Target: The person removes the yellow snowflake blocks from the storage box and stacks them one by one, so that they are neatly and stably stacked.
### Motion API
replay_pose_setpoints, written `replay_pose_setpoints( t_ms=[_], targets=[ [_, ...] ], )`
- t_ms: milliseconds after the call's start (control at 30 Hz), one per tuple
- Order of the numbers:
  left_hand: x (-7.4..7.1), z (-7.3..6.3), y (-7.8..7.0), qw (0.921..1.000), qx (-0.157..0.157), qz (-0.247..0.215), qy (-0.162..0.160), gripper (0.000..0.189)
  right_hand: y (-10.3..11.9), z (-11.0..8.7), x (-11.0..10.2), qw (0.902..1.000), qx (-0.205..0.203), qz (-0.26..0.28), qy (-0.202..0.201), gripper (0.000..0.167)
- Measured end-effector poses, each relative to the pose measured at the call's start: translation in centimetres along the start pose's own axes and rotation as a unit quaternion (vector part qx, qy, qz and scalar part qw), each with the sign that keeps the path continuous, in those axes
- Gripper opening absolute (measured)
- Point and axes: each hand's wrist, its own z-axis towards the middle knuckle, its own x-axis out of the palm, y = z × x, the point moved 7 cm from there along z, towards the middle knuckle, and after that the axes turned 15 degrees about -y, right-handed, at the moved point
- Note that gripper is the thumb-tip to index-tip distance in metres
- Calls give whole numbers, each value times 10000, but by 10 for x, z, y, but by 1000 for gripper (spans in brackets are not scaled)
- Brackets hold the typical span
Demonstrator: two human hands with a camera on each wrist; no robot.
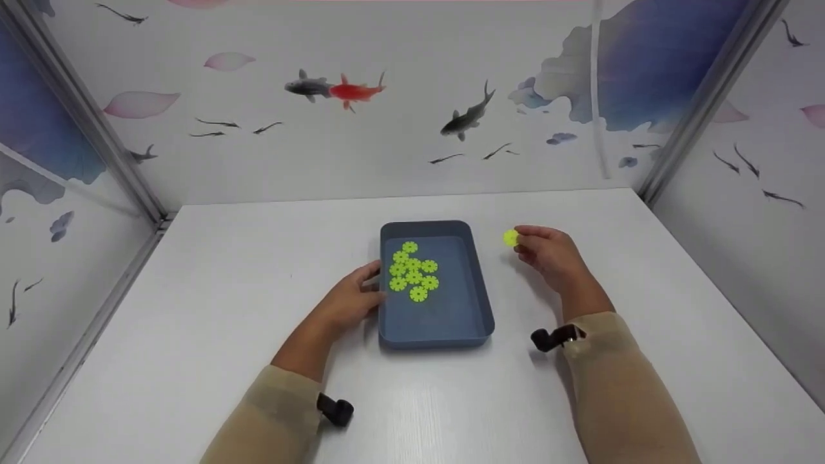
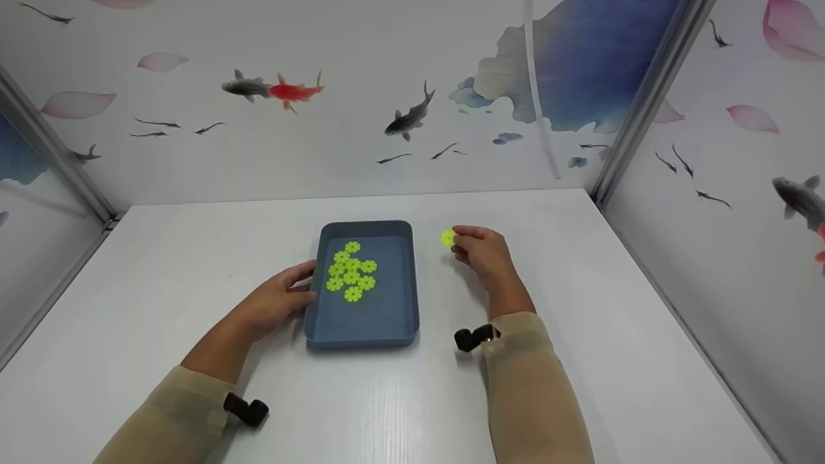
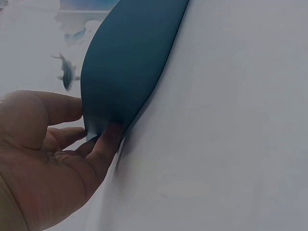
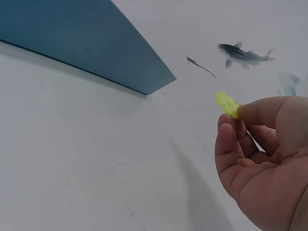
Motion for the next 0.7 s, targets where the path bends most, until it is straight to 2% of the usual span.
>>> replay_pose_setpoints(
  t_ms=[500,700],
  targets=[
    [0,0,-1,9999,40,137,-21,72,-17,8,-11,9983,174,-433,-357,39],
    [0,0,1,10000,-16,93,-30,72,-23,8,-11,9981,402,-182,-439,42]
  ],
)
